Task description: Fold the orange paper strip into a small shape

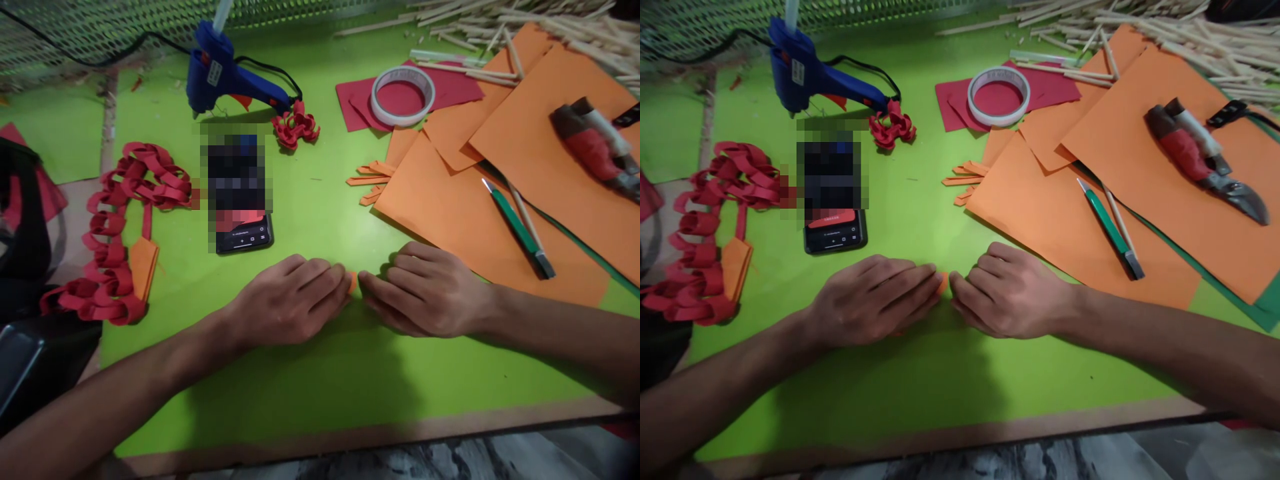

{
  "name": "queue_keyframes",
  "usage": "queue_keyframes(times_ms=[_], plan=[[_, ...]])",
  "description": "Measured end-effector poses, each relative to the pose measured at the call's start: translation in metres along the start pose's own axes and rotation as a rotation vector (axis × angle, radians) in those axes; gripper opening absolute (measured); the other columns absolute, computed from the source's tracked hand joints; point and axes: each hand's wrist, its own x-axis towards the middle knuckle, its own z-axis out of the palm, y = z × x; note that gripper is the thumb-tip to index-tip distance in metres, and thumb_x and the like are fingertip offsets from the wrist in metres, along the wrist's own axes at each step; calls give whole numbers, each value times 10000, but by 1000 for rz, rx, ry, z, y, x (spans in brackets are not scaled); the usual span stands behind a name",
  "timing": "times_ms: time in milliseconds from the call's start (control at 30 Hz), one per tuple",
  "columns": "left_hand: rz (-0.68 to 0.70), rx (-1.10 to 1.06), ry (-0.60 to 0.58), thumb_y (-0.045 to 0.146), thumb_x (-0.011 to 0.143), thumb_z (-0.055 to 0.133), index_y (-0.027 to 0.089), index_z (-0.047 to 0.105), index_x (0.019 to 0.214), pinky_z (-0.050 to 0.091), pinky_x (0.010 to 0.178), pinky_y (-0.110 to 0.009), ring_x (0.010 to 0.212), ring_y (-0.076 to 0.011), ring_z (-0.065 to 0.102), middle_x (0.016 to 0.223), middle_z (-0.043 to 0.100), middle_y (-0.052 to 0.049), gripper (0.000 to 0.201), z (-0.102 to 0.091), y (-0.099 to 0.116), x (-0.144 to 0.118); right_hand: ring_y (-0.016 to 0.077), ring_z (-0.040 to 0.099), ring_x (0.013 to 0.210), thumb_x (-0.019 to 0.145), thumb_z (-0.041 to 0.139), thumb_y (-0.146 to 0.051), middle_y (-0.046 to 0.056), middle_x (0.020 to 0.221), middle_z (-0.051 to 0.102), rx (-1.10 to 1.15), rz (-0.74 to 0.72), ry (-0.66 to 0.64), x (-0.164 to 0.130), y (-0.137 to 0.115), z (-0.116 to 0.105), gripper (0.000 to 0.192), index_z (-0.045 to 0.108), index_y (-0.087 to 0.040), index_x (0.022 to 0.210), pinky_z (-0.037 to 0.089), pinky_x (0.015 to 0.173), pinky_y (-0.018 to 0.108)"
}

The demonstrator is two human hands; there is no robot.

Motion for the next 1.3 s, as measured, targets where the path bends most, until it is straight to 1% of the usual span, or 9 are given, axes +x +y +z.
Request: queue_keyframes(times_ms=[100, 267, 433, 633, 800, 1000, 1133, 1300], plan=[[4, -12, -4, 212, 920, 704, 75, 673, 1131, 506, 624, -318, 855, -184, 621, 1003, 705, -89, 254, 0, -1, 0, 135, 454, 611, 960, 599, -272, -27, 629, 542, 5, 4, -15, 1, 0, 0, 198, 679, -110, 1040, 352, 601, 324], [0, -28, -2, 185, 930, 683, 79, 661, 1134, 503, 635, -313, 868, -179, 616, 1000, 695, -88, 232, 0, -1, 0, 134, 463, 627, 966, 601, -278, -19, 634, 536, 12, -2, -38, 1, -1, 0, 227, 680, -85, 1057, 346, 612, 325], [-42, -28, 7, 247, 933, 691, 64, 663, 1136, 496, 630, -322, 839, -178, 608, 980, 698, -87, 275, 2, 0, 1, 137, 468, 630, 963, 602, -275, -21, 636, 534, -1, -4, -38, 0, -1, 0, 228, 670, -84, 1067, 351, 614, 323], [-59, -19, -22, 266, 928, 699, 87, 676, 1118, 502, 632, -324, 813, -173, 605, 980, 706, -60, 262, 2, 0, 1, 138, 465, 625, 975, 578, -282, -27, 629, 532, -22, 0, -42, 1, -1, 0, 212, 668, -110, 1060, 350, 610, 324], [-15, 5, -28, 265, 923, 710, 93, 680, 1137, 502, 609, -330, 815, -183, 611, 1000, 713, -67, 276, 2, -2, 1, 138, 470, 614, 959, 608, -280, -26, 627, 537, -12, 7, -37, 1, 0, 0, 224, 677, -89, 1055, 360, 605, 326], [20, 20, -60, 257, 944, 688, 82, 674, 1170, 506, 596, -331, 808, -185, 617, 1023, 716, -79, 287, -2, -5, 2, 134, 462, 609, 975, 584, -291, -32, 620, 537, -21, 18, -34, 0, 0, 1, 214, 681, -116, 1053, 354, 608, 322], [51, 55, -70, 281, 956, 676, 70, 677, 1183, 508, 606, -333, 820, -187, 624, 1038, 719, -82, 310, -5, -4, 3, 135, 479, 613, 973, 590, -297, -23, 635, 562, -18, 22, -26, 1, 0, 2, 245, 676, -93, 1077, 360, 604, 325], [77, 82, -59, 284, 966, 661, 73, 705, 1126, 504, 601, -318, 842, -183, 645, 1009, 731, -90, 269, -6, -2, 3, 142, 474, 608, 964, 607, -277, -17, 622, 553, -79, -20, -59, 3, -2, -1, 276, 670, -45, 1099, 359, 588, 339]])
